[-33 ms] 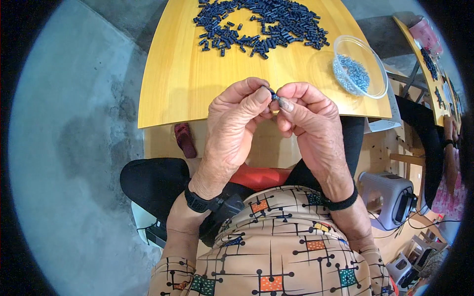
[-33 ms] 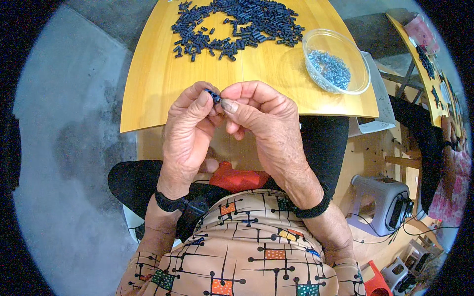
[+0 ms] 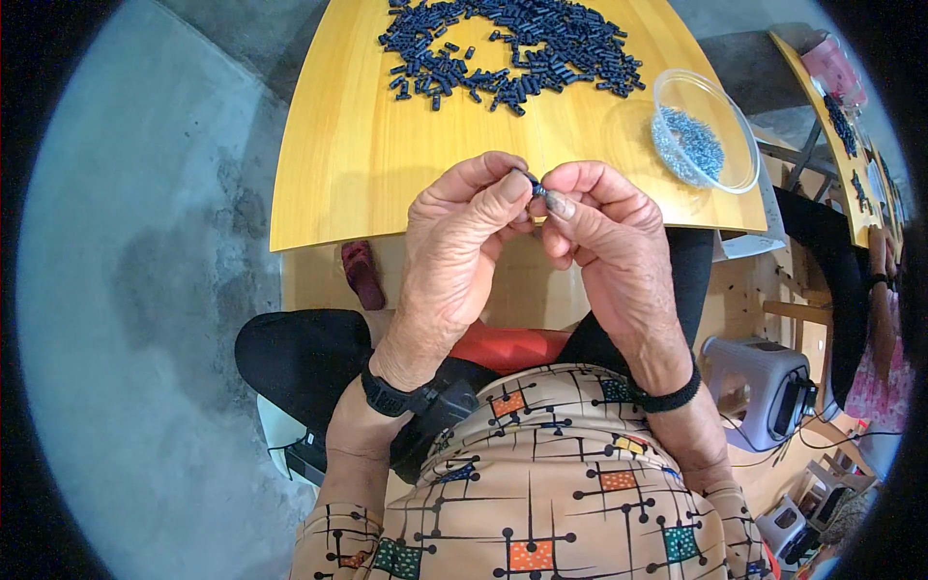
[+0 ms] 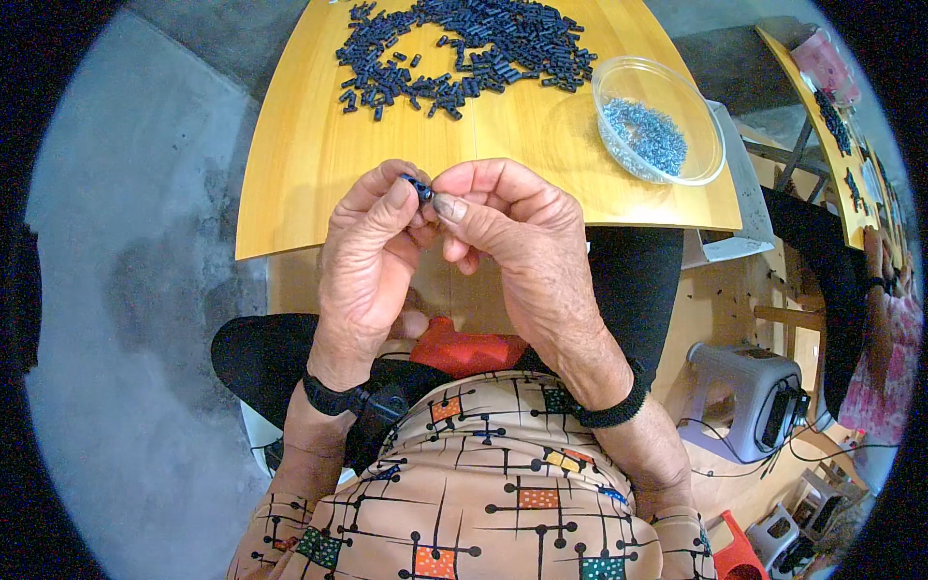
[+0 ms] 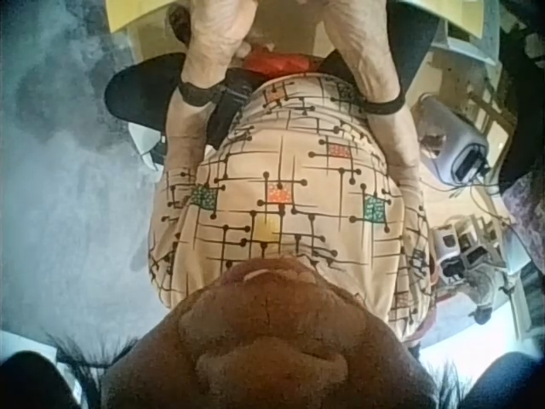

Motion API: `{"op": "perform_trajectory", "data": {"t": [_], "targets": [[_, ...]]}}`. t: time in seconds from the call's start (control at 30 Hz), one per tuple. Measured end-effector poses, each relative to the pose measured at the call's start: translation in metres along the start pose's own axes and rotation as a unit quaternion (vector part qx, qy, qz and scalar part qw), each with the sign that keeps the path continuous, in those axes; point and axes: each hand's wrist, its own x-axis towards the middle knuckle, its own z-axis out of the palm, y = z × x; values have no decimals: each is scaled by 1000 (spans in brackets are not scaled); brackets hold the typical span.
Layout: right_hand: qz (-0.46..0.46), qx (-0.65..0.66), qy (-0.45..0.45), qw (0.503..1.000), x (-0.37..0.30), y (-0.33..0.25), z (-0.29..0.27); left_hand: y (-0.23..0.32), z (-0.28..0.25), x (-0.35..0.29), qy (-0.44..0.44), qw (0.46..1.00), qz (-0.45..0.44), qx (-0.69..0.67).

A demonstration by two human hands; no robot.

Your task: Assembling small plastic and rubber components at a workshop table.

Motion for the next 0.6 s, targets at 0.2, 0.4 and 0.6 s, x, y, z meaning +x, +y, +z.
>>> {"op": "perform_trajectory", "data": {"t": [0.2, 0.4, 0.6], "targets": [[0, 12, 2, 1000, 1, 2, -2, -2, 2, 1, 9, 999, 30, 30], [-9, 5, -3, 1000, 2, 3, -4, -4, 5, 1, 39, 993, 75, 80], [-13, 5, -14, 1000, 2, 3, -6, -6, 3, 2, 45, 994, 67, 72]]}}
